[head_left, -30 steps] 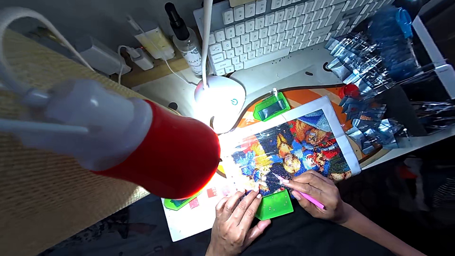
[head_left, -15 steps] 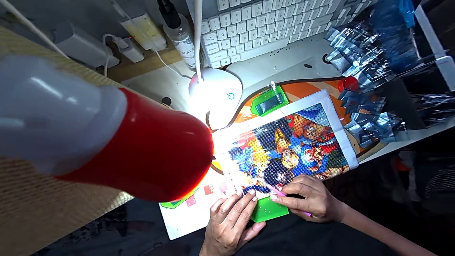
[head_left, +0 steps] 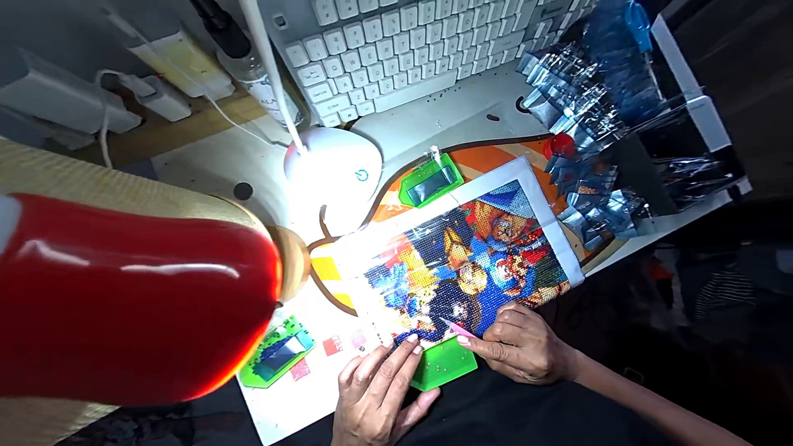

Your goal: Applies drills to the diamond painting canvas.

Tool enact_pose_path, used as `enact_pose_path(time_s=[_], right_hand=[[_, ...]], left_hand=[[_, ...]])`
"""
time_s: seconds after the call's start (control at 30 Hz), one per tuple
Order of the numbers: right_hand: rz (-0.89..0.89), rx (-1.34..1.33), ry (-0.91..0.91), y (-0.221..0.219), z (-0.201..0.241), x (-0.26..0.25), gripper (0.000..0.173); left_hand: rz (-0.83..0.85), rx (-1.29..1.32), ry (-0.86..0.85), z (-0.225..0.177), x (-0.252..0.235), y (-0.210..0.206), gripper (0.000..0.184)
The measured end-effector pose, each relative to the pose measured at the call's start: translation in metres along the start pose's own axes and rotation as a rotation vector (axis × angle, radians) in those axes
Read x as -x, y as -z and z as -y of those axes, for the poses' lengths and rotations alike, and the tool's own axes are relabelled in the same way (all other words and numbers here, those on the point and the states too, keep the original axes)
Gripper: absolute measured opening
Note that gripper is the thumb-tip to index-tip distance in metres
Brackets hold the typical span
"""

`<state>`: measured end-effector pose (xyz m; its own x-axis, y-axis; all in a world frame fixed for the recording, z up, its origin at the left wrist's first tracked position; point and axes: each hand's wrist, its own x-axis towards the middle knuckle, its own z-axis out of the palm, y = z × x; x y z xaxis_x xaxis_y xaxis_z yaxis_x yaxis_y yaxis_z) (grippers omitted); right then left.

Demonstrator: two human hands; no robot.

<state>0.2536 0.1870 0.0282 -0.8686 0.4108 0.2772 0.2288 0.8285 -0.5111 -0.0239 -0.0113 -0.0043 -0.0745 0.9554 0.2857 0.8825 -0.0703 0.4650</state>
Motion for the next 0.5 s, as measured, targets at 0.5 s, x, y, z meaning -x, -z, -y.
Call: enact_pose_path(time_s=[0.5], right_hand=[[-0.183,-0.068,-0.125,0.006,-0.013,0.024,0.031]], left_hand=[[-0.01,-0.031,0.029,-0.004,-0.02,-0.013,0.067]])
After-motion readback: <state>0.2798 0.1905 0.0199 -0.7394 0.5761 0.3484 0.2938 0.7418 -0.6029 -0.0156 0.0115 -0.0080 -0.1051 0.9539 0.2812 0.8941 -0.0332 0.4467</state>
